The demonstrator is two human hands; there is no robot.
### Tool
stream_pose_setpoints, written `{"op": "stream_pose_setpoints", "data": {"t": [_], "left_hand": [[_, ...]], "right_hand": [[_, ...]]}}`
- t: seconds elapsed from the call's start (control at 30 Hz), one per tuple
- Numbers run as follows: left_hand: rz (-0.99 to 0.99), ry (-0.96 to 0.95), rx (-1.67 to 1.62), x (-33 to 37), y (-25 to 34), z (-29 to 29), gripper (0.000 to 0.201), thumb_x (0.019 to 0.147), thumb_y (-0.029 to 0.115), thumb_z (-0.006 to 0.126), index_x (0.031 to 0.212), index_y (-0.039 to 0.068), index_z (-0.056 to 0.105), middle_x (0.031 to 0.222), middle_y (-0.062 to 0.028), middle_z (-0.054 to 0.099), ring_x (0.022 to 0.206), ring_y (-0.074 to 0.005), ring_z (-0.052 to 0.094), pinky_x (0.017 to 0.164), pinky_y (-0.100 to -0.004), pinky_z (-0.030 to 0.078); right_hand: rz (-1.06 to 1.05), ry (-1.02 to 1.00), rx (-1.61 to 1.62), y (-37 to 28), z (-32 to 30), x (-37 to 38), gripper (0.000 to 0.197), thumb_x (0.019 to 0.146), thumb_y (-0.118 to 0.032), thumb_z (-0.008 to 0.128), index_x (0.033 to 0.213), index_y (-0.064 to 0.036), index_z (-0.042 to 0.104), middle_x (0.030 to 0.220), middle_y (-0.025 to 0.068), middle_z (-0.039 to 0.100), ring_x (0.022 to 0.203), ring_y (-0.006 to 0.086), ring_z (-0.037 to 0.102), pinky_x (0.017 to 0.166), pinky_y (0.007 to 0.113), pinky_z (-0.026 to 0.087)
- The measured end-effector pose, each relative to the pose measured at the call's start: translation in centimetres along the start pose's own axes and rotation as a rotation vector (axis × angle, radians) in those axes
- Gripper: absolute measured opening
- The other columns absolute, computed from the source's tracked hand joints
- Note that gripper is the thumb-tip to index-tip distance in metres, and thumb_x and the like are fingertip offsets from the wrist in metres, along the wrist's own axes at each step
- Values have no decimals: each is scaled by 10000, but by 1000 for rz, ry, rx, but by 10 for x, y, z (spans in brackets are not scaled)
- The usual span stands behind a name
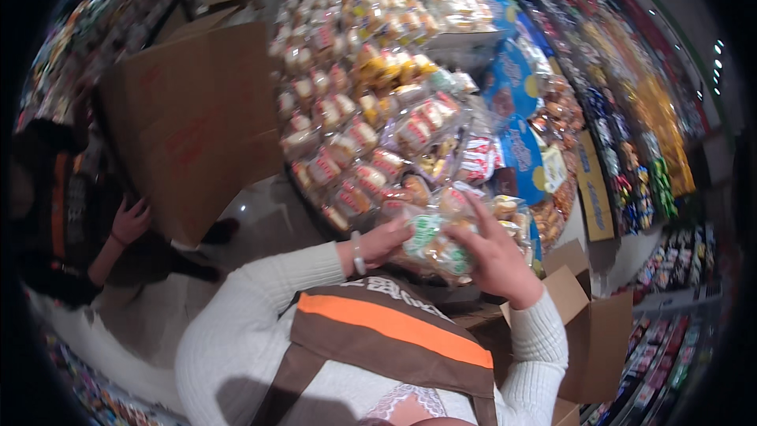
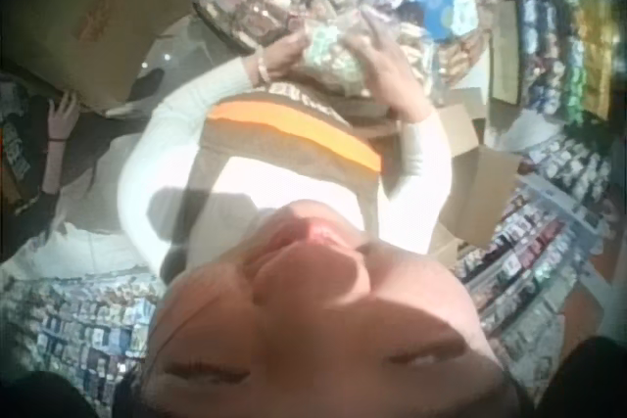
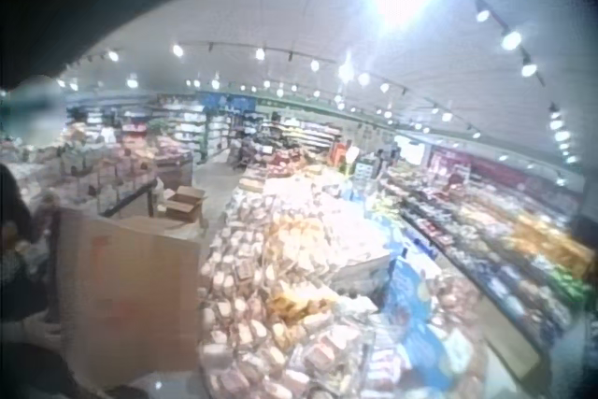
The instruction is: The person repeatedly picks packaged bread and buns from a cardboard box and places them onto a circular display stand. They arrange the items by type and orientation, occasionally adjusting existing packages to fit new ones. A coworker is visible in the background handling boxes.
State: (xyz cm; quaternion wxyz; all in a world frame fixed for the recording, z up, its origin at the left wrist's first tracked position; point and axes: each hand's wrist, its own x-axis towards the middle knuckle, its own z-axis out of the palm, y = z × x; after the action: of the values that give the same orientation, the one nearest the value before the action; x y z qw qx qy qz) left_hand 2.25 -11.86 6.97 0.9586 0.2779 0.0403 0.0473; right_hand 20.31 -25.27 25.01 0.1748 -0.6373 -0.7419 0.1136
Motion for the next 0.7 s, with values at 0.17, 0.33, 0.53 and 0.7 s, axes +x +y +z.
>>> {"op": "stream_pose_setpoints", "data": {"t": [0.17, 0.33, 0.53, 0.7], "left_hand": [[85, 37, 106, -10, 43, -11, 773, 990, 278, 683, 1595, 148, 221, 1501, -109, 469, 1347, -280, 544, 1067, -444, 526], [53, 53, 120, -10, 64, -18, 810, 944, 155, 717, 1596, 109, 239, 1505, -95, 471, 1355, -220, 518, 1122, -392, 453], [31, 172, 115, -1, 76, -32, 693, 936, 110, 634, 1524, 30, 277, 1413, -123, 531, 1267, -217, 568, 1071, -383, 478], [118, 178, 187, 19, 100, -42, 765, 907, 125, 585, 1570, 49, 211, 1506, -137, 431, 1385, -242, 469, 1128, -386, 411]], "right_hand": [[-92, 132, 85, 6, 27, 33, 649, 732, 23, 622, 1349, -171, 669, 1587, 248, 405, 1386, 442, 485, 1135, 522, 368], [-115, 292, 606, 17, 60, 43, 444, 812, -197, 611, 1224, -110, 753, 1529, 238, 499, 1444, 415, 444, 1213, 566, 230], [230, 789, 572, 23, 103, 54, 826, 843, -253, 752, 1547, -16, 391, 1571, 208, 429, 1416, 363, 450, 1233, 499, 207], [500, 691, 1380, 34, 120, 74, 952, 887, -315, 794, 1589, 12, 241, 1558, 183, 420, 1400, 279, 460, 1191, 407, 323]]}}
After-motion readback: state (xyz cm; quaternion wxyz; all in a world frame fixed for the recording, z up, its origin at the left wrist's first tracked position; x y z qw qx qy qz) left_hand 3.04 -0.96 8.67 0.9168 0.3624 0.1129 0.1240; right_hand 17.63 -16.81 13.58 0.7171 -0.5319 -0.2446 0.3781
